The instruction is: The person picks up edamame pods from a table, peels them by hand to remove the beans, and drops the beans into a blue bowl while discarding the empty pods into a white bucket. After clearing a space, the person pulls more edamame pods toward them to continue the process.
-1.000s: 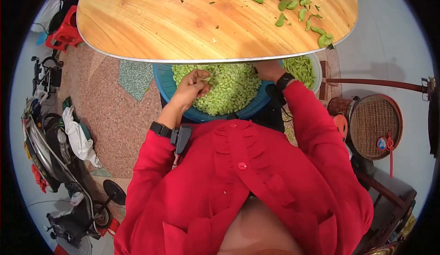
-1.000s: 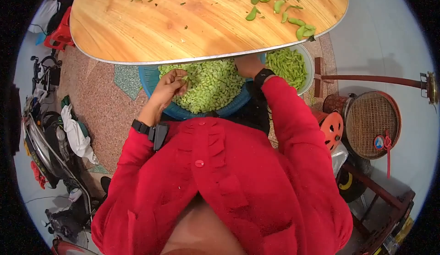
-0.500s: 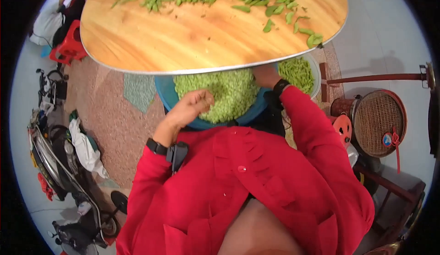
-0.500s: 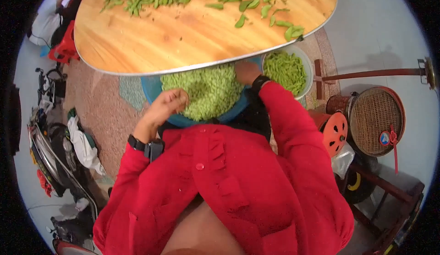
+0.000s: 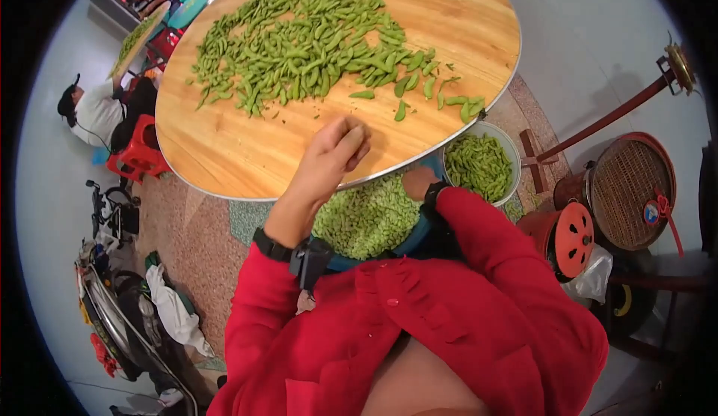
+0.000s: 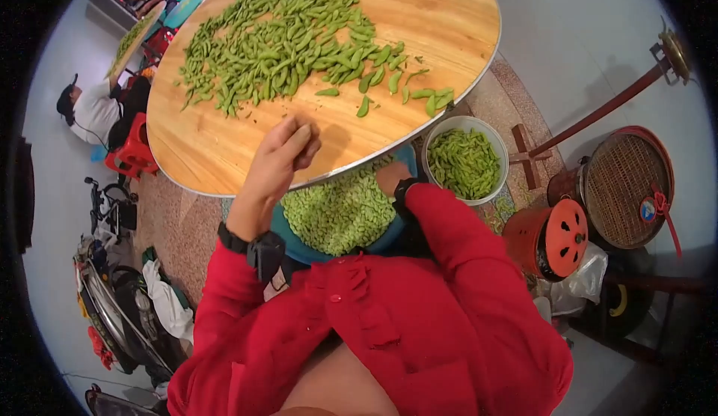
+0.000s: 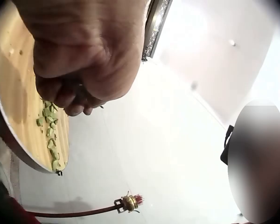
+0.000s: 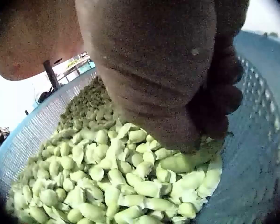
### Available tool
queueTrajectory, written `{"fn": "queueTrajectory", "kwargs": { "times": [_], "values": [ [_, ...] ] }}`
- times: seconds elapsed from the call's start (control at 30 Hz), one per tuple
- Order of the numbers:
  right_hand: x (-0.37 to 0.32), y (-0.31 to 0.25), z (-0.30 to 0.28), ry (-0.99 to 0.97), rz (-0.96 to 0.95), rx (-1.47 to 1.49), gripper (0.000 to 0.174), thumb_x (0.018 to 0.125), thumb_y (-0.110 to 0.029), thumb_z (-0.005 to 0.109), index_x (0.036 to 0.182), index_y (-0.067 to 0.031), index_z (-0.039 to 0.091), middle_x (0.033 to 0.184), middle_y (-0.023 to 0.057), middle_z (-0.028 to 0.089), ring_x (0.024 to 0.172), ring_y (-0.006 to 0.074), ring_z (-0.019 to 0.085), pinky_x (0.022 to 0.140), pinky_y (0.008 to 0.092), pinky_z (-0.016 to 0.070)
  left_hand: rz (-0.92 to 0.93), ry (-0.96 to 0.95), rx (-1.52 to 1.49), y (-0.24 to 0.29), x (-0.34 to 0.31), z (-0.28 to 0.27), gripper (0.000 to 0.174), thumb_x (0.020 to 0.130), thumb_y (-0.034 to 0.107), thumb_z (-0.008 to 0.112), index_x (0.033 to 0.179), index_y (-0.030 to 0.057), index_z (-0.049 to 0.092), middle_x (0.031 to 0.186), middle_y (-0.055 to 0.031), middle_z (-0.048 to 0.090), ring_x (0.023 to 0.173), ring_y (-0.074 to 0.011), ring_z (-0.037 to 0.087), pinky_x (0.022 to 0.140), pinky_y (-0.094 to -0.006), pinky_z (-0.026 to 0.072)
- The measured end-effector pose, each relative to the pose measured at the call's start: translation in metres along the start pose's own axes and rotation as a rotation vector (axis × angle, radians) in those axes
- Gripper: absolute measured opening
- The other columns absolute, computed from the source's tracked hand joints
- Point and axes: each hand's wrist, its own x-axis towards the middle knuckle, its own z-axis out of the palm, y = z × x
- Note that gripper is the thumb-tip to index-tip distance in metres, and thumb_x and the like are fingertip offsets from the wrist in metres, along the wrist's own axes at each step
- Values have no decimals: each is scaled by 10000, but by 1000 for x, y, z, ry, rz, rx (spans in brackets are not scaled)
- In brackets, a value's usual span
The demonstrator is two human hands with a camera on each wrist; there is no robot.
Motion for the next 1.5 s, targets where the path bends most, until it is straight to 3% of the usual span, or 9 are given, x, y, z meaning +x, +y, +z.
{"fn": "queueTrajectory", "kwargs": {
  "times": [0.17,0.47,0.57,0.7,0.77,0.87,1.17,1.33,1.5],
  "values": [
    [1,-22,-24,-214,87,-56,134,690,-111,526,679,-90,658,711,106,627,683,280,617,520,392,465,122,-84,122,-7,64,24,320,905,165,411,1173,-7,446,1054,-82,557,933,-182,541,810,-288,423],
    [21,-5,56,-113,86,-207,146,659,-143,542,680,-38,641,689,193,591,665,315,596,488,442,424,281,306,1188,-17,105,-19,180,728,97,564,886,20,602,844,-181,589,783,-334,565,681,-387,454],
    [17,9,53,364,-65,90,189,671,-105,554,499,-45,503,512,130,474,444,279,446,416,430,368,203,289,1337,-19,113,-18,164,710,141,586,832,32,602,790,-167,593,739,-323,574,639,-396,457],
    [-31,1,-64,478,-7,368,171,670,-125,576,770,13,580,687,105,578,567,287,539,567,377,455,274,328,1428,-27,117,-19,144,703,182,580,740,44,602,707,-169,586,656,-331,576,584,-414,460],
    [-33,-2,-90,923,-189,1072,288,651,-76,595,923,14,563,727,55,592,575,185,542,540,319,452,295,353,1418,-26,116,-20,147,704,181,564,687,37,590,686,-176,580,638,-341,571,575,-417,459],
    [-56,16,-106,25,307,1641,404,657,-63,618,1037,29,514,737,25,551,592,81,496,494,209,406,219,238,1360,-26,106,-30,172,692,137,557,787,-6,569,689,-201,578,676,-357,560,595,-418,436],
    [-109,81,-107,205,370,949,219,670,-152,631,777,37,600,641,78,564,590,96,502,556,255,423,229,274,1329,-25,66,-59,248,714,93,512,914,-48,551,795,-254,574,769,-387,552,674,-429,440],
    [-162,115,-117,430,527,130,300,659,-172,674,876,19,594,743,165,606,684,273,596,621,328,451,140,322,1217,-26,43,-65,272,706,52,506,959,-44,531,825,-252,572,785,-392,548,683,-425,435],
    [-156,90,-213,528,484,352,229,698,-87,637,909,-12,590,858,168,596,767,290,589,646,329,459,265,359,1234,-37,41,-73,245,707,57,511,931,-40,522,879,-241,565,828,-388,536,710,-420,435]
  ]
}}
